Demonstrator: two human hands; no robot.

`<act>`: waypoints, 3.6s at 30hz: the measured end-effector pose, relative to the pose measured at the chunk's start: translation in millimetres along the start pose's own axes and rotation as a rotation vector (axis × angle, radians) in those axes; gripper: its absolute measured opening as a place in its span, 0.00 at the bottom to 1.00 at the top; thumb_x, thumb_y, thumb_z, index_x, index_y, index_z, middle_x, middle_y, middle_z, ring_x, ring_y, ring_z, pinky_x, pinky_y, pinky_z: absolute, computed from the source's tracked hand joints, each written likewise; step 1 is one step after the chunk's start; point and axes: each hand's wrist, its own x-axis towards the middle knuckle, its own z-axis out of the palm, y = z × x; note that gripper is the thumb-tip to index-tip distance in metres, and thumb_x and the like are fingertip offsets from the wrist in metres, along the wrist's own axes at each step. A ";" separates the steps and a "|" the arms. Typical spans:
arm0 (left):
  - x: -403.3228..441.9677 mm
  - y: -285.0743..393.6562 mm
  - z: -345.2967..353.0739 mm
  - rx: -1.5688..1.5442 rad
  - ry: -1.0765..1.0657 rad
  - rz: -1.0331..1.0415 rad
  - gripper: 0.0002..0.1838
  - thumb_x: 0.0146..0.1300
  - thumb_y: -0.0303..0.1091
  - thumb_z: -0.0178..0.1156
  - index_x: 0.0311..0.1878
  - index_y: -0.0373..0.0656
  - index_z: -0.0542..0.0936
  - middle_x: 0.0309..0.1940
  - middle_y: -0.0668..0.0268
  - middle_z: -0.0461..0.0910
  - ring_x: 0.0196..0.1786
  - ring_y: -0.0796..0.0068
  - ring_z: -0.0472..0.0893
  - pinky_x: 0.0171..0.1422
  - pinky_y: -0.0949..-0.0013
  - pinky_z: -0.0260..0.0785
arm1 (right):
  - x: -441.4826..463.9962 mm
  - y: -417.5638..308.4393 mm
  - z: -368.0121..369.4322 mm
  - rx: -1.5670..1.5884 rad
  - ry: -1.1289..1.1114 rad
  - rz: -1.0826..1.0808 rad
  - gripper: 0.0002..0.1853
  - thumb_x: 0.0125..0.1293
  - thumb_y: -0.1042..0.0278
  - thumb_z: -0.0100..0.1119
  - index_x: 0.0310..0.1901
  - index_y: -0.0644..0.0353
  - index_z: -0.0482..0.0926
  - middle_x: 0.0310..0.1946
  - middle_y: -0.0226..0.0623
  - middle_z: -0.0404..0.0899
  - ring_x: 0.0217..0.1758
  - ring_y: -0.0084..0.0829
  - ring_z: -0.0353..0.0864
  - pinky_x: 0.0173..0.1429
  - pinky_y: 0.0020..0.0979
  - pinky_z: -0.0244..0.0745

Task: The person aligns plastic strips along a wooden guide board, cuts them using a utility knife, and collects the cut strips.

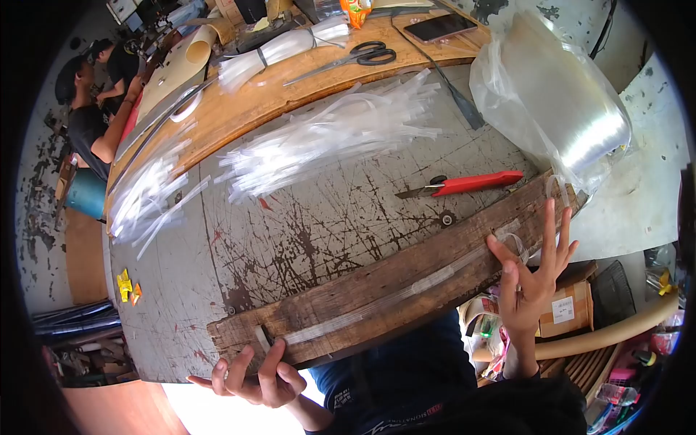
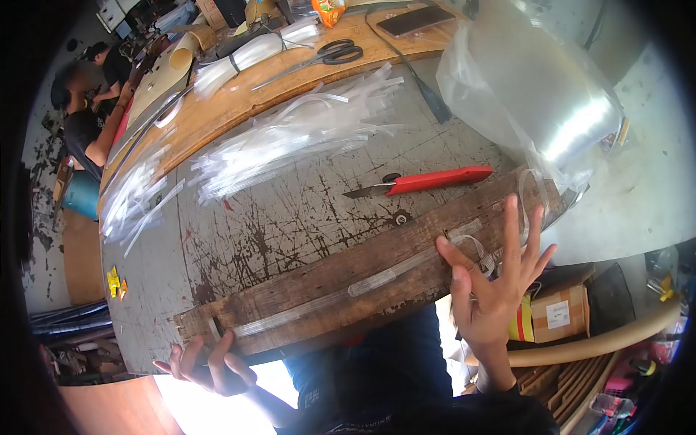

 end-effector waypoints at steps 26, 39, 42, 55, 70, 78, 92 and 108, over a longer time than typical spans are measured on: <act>0.0 3.2 -0.1 -0.036 -0.007 -0.095 0.13 0.57 0.44 0.47 0.22 0.59 0.78 0.34 0.73 0.69 0.57 0.67 0.60 0.68 0.35 0.32 | 37.5 41.8 -10.9 0.165 -0.013 -0.015 0.11 0.42 0.84 0.61 0.29 0.57 0.81 0.37 0.32 0.75 0.40 0.33 0.72 0.47 0.31 0.65; 2.7 4.2 1.8 -0.022 0.016 -0.053 0.12 0.49 0.33 0.44 0.22 0.58 0.77 0.37 0.72 0.71 0.58 0.69 0.62 0.69 0.39 0.37 | 43.8 48.3 -17.0 0.204 0.027 -0.195 0.14 0.42 0.84 0.61 0.34 0.59 0.79 0.35 0.34 0.75 0.38 0.33 0.73 0.44 0.32 0.66; 4.0 5.3 2.1 -0.019 0.020 -0.067 0.12 0.48 0.31 0.44 0.22 0.58 0.77 0.37 0.72 0.71 0.58 0.69 0.62 0.69 0.39 0.36 | 44.1 45.4 -7.0 0.222 0.050 -0.240 0.15 0.39 0.84 0.61 0.33 0.61 0.79 0.31 0.35 0.76 0.37 0.34 0.73 0.42 0.30 0.66; 3.1 2.7 1.8 -0.007 0.009 -0.043 0.12 0.52 0.33 0.43 0.22 0.58 0.77 0.37 0.71 0.71 0.58 0.69 0.62 0.69 0.41 0.36 | 46.6 50.1 -6.6 0.263 0.074 -0.277 0.18 0.32 0.89 0.57 0.31 0.64 0.79 0.29 0.35 0.75 0.33 0.32 0.73 0.36 0.27 0.68; 2.6 2.4 0.6 0.001 0.001 -0.048 0.12 0.53 0.36 0.43 0.22 0.57 0.77 0.36 0.72 0.71 0.58 0.70 0.62 0.70 0.41 0.35 | 44.8 56.4 -1.9 -0.007 0.109 -0.569 0.18 0.34 0.73 0.54 0.33 0.69 0.78 0.35 0.38 0.76 0.37 0.35 0.74 0.38 0.32 0.69; 3.9 3.7 2.3 -0.028 0.028 -0.053 0.12 0.55 0.37 0.44 0.22 0.56 0.77 0.36 0.71 0.72 0.57 0.69 0.63 0.69 0.41 0.35 | 43.3 55.0 -11.9 -0.160 -0.014 -0.637 0.19 0.40 0.74 0.54 0.38 0.71 0.77 0.42 0.39 0.74 0.42 0.33 0.74 0.44 0.32 0.69; 4.4 4.3 1.4 -0.023 0.019 -0.050 0.10 0.49 0.32 0.46 0.21 0.55 0.77 0.36 0.70 0.72 0.56 0.68 0.63 0.68 0.39 0.38 | 11.1 20.5 -16.6 -0.226 -0.189 -0.316 0.32 0.44 0.83 0.49 0.56 0.52 0.69 0.48 0.40 0.67 0.51 0.42 0.68 0.53 0.40 0.65; 5.1 5.5 -1.3 -0.049 -0.005 -0.083 0.09 0.46 0.33 0.48 0.23 0.59 0.79 0.36 0.72 0.71 0.57 0.70 0.62 0.70 0.42 0.35 | -7.6 -33.8 -4.2 0.017 -0.187 -0.185 0.30 0.42 0.83 0.46 0.54 0.65 0.68 0.52 0.40 0.67 0.58 0.38 0.66 0.66 0.48 0.45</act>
